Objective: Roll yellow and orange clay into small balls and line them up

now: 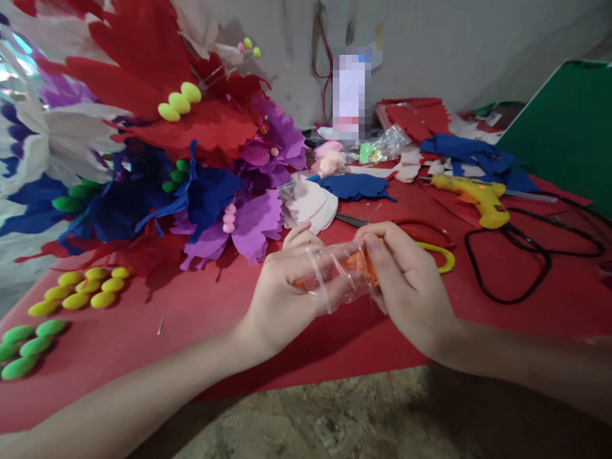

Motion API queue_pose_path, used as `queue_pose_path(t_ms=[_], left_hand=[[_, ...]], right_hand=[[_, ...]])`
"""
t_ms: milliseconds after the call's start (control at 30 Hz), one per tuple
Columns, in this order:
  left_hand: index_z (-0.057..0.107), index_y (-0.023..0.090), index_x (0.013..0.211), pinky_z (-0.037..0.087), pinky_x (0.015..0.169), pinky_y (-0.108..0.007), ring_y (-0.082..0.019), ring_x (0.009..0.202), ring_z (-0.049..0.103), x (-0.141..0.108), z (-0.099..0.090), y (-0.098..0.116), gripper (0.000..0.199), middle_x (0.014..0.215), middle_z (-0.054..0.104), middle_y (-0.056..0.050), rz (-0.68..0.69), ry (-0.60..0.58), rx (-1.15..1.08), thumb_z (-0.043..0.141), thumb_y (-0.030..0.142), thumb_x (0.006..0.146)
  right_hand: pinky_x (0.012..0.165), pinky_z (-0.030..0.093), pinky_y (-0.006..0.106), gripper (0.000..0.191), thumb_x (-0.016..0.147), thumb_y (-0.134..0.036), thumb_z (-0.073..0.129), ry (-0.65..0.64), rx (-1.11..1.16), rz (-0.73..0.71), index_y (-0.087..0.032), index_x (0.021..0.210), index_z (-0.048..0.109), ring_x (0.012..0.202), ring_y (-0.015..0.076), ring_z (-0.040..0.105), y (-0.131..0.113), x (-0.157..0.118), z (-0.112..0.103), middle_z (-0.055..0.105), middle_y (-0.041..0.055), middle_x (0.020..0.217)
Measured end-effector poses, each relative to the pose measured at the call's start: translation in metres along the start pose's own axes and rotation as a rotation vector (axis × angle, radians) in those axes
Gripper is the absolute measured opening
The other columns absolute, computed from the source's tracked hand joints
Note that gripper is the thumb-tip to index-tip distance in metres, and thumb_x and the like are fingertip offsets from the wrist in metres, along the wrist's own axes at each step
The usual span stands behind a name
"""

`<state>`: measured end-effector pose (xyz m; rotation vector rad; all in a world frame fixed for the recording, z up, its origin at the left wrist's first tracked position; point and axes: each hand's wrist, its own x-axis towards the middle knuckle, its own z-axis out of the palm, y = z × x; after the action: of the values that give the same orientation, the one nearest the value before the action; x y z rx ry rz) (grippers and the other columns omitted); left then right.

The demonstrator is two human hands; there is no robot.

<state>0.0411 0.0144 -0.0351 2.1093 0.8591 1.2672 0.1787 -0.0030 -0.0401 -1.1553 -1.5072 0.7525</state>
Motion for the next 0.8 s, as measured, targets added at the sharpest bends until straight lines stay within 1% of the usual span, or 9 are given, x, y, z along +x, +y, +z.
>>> queue_pose_path(t_ms=[67,133,200,267,333,433,567,667,800], left_hand=[[0.067,0.016,0.093,0.044,0.071,-0.033,-0.011,0.056,0.047,-0.0005,0.0002,-0.0012,0.02,0.05,0.049,0.005,0.018,-0.01,0.011,0.06,0.017,0.075],[0.068,0.016,0.092,0.043,0.081,-0.037,-0.01,0.056,0.047,-0.0009,0.0003,-0.0028,0.02,0.05,0.048,0.006,0.057,-0.005,0.03,0.06,0.014,0.074],[0.068,0.014,0.091,0.04,0.089,-0.04,-0.009,0.056,0.047,-0.0011,0.0006,-0.005,0.019,0.052,0.048,0.005,0.098,0.008,0.054,0.061,0.014,0.073],[0.067,0.011,0.092,0.039,0.092,-0.041,-0.01,0.057,0.047,-0.0012,0.0009,-0.0075,0.021,0.054,0.05,0.004,0.126,0.018,0.075,0.063,0.018,0.073],[0.067,0.009,0.093,0.04,0.092,-0.041,-0.01,0.057,0.048,-0.0012,0.0013,-0.0097,0.024,0.056,0.052,0.003,0.139,0.013,0.096,0.064,0.02,0.072],[0.066,0.008,0.093,0.042,0.089,-0.041,-0.01,0.056,0.046,-0.0013,0.0012,-0.01,0.024,0.053,0.052,0.003,0.173,-0.013,0.131,0.063,0.021,0.073],[0.067,0.011,0.088,0.038,0.094,-0.045,-0.011,0.055,0.046,-0.0018,0.0,-0.0055,0.017,0.052,0.055,0.002,0.222,-0.005,0.17,0.061,0.019,0.074],[0.067,0.015,0.086,0.036,0.095,-0.046,-0.013,0.058,0.049,-0.0023,-0.0011,-0.0031,0.014,0.055,0.058,0.001,0.202,0.004,0.165,0.063,0.018,0.073],[0.068,0.018,0.088,0.037,0.094,-0.047,-0.014,0.06,0.051,-0.0027,-0.0006,-0.0057,0.018,0.058,0.06,0.001,0.152,0.015,0.132,0.066,0.019,0.07]], right_hand=[[0.026,0.024,0.014,0.017,0.088,-0.025,0.036,-0.007,0.033,0.015,-0.02,0.074,0.045,0.029,0.0022,0.032,-0.0002,-0.0001,0.0005,0.034,-0.0102,0.046],[0.026,0.024,0.014,0.017,0.088,-0.024,0.036,-0.017,0.073,0.033,-0.02,0.073,0.044,0.029,0.0026,0.031,-0.0002,-0.0002,0.0014,0.033,-0.0102,0.045],[0.025,0.024,0.013,0.017,0.088,-0.024,0.036,-0.024,0.097,0.051,-0.02,0.074,0.043,0.029,0.0031,0.032,-0.0003,-0.0002,0.0022,0.033,-0.0102,0.044],[0.025,0.024,0.013,0.016,0.088,-0.023,0.036,-0.019,0.095,0.056,-0.02,0.074,0.044,0.029,0.0031,0.032,-0.0004,0.0,0.0026,0.033,-0.0102,0.044],[0.025,0.024,0.013,0.017,0.088,-0.023,0.035,-0.012,0.078,0.048,-0.02,0.073,0.044,0.029,0.0026,0.032,-0.0006,0.0005,0.0026,0.034,-0.0101,0.045],[0.026,0.025,0.014,0.018,0.088,-0.021,0.034,-0.01,0.034,0.021,-0.02,0.073,0.044,0.028,0.0019,0.031,-0.001,0.0008,0.0023,0.034,-0.0102,0.046],[0.028,0.025,0.016,0.016,0.087,-0.019,0.034,-0.009,-0.008,0.004,-0.019,0.075,0.045,0.028,0.0021,0.03,-0.0028,-0.0003,0.0017,0.034,-0.0104,0.046],[0.03,0.027,0.017,0.017,0.088,-0.02,0.034,-0.004,-0.027,-0.016,-0.019,0.075,0.045,0.03,0.0027,0.032,-0.0041,-0.0015,0.001,0.035,-0.0097,0.047],[0.031,0.027,0.018,0.017,0.088,-0.021,0.033,0.011,-0.075,-0.062,-0.02,0.078,0.046,0.031,0.0039,0.033,-0.0039,-0.0029,-0.0008,0.037,-0.0083,0.048]])
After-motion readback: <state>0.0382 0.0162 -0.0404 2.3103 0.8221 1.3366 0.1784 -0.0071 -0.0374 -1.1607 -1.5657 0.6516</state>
